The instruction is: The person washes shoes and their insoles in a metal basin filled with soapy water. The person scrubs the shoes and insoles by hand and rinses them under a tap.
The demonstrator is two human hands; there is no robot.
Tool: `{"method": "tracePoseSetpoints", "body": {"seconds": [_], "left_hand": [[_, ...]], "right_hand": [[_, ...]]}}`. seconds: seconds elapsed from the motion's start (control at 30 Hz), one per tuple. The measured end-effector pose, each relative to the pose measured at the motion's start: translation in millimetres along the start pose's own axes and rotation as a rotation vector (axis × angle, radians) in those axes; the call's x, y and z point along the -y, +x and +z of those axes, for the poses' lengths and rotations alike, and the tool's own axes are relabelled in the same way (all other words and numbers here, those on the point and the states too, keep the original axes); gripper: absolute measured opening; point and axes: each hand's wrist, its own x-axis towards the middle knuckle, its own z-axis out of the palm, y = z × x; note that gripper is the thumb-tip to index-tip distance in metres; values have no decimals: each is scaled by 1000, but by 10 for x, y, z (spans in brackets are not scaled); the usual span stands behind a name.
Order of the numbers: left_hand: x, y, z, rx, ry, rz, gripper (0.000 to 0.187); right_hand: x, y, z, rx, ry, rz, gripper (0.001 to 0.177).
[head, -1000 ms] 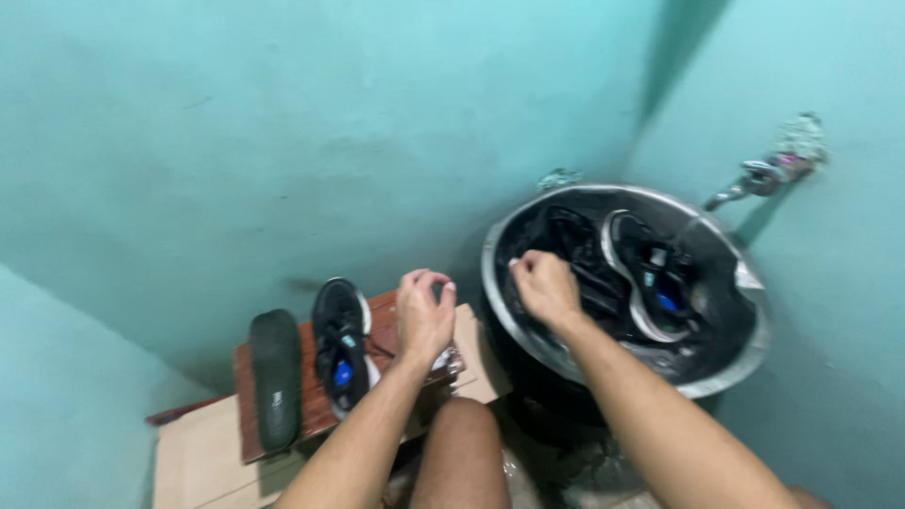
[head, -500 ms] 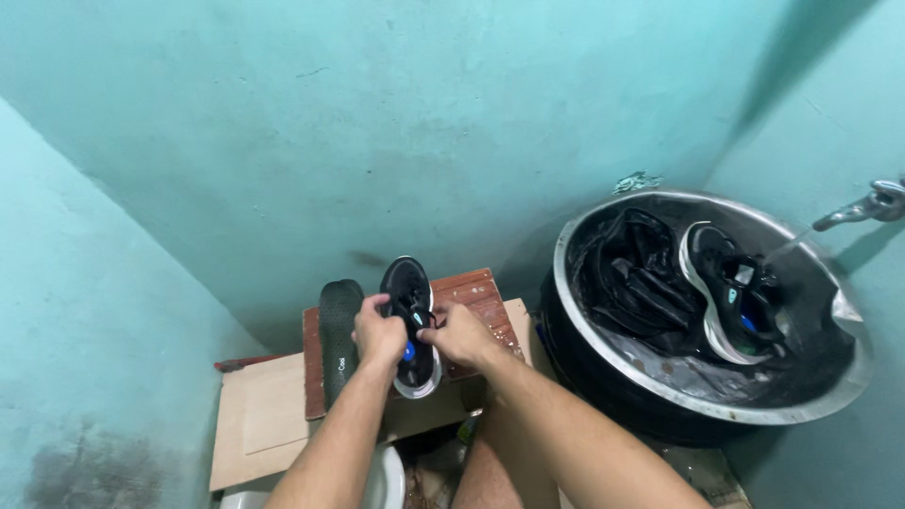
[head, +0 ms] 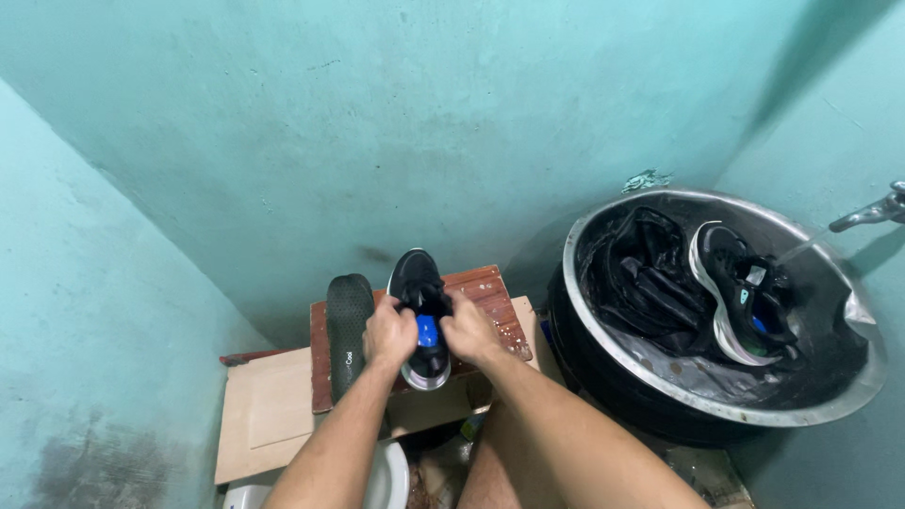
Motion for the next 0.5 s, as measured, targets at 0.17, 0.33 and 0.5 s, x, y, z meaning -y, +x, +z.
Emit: {"method": "tracePoseSetpoints", "body": {"seconds": [0.17,0.33,0.5], "left_hand": [[-276,-91,-107,-3,-43,81,41],[-707,-261,-188,-150,-222,635,53],[-1435,-544,-277,54,76,685,55]], "right_hand": [[-91,-18,-221,-83,82,-75,59],[169,-150,-796,-175,-73,35,54],[91,-215,-1393,-349,-115,-123,54]]}}
